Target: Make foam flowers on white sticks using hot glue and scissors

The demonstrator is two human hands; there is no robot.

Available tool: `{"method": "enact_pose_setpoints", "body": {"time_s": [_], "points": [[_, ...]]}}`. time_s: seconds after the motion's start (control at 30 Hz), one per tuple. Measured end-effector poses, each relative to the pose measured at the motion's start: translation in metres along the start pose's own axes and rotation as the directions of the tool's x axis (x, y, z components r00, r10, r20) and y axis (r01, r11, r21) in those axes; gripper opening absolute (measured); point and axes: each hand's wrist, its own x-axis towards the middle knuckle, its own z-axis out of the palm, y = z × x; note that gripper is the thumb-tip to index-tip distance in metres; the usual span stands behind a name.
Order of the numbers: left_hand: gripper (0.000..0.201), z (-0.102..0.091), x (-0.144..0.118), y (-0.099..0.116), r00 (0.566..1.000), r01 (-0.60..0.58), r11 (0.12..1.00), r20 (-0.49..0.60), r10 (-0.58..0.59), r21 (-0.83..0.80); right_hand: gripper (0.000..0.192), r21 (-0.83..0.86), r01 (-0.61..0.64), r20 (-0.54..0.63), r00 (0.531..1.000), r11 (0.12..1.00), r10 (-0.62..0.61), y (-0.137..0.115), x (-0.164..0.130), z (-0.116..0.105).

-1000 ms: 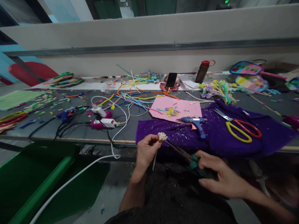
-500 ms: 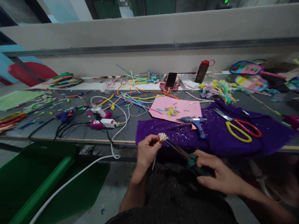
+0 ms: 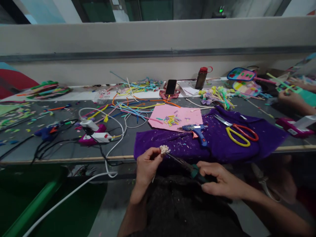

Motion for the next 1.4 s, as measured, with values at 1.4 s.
{"method": "enact_pose_setpoints", "body": {"time_s": [1.4], "points": [[0.029, -0.008, 0.006, 0.005, 0.967, 0.252, 0.898, 0.124, -0.221, -0.362, 0.026, 0.089, 0.089, -0.023, 0.996, 0.992, -0.087, 0.002, -0.009, -0.016]]}}
